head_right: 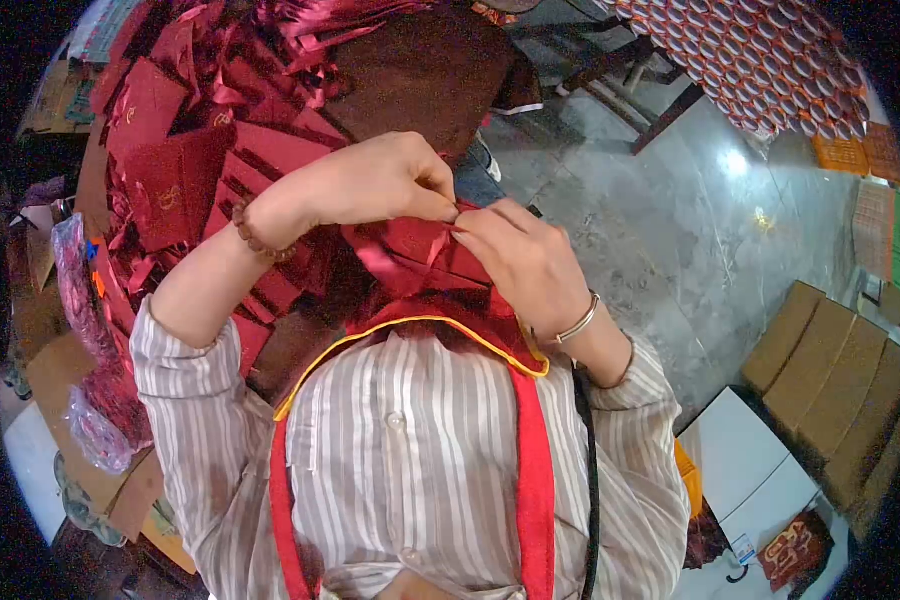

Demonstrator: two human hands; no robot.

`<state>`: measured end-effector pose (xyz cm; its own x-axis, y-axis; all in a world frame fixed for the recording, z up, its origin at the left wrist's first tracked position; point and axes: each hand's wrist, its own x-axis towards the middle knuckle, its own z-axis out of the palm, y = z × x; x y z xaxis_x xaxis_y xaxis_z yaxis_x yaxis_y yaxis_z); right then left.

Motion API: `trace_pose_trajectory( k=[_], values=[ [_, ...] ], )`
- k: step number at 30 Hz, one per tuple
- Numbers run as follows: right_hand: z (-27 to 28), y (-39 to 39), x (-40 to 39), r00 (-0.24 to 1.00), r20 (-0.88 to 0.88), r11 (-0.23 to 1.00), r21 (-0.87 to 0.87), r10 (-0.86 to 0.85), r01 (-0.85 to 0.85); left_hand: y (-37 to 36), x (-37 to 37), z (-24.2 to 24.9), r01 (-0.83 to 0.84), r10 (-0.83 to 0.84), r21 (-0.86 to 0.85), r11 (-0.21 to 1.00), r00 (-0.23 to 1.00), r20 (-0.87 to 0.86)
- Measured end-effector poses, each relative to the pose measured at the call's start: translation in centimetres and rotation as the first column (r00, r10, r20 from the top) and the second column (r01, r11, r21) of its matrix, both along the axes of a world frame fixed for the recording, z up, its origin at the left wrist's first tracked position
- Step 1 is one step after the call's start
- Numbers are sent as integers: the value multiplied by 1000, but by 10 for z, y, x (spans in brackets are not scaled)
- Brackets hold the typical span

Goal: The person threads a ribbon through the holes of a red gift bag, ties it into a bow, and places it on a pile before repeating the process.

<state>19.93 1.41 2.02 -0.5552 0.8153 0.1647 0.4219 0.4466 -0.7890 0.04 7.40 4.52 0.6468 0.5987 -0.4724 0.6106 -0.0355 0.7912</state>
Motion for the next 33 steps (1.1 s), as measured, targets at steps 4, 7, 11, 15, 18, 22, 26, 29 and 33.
trace_pose_trajectory(
  k=[4, 7, 11, 15, 18, 22, 26, 29, 33],
  values=[
    [-5, 3, -3, 1000, 13, 1000, 14, -2, 2, 1, -4, -5, -29, 28, -25, 999, 999, -18],
    [-6, 5, -4, 1000, 2, 1000, 25, 2, -2, 0, -4, -8, -53, 57, -95, 994, 998, 38],
    [-7, 10, 1, 999, -22, 999, 8, 41, -41, -11, 1, -17, -176, 170, 84, 981, 983, 67],
    [1, 18, 7, 987, 2, 987, -13, 163, -163, -8, 4, -24, -292, 261, 235, 927, 953, 152],
    [-2, 13, 3, 929, -204, 936, -109, 310, -336, 15, -1, -13, -516, 464, 241, 822, 852, 242],
    [-8, 15, 3, 971, -88, 968, -100, 221, -229, 37, -1, 0, -711, 544, 111, 695, 620, 565],
    [-9, 20, 6, 970, -89, 957, -165, 226, -238, 42, 8, -3, -574, 474, 124, 809, 763, 439],
    [-10, 22, 7, 965, -101, 946, -193, 243, -259, 48, -2, -33, -549, 411, 305, 778, 813, 412],
    [-17, 24, 19, 985, -145, 943, -305, 92, -133, 34, -43, -22, -589, 503, 80, 804, 745, 438]
  ],
)
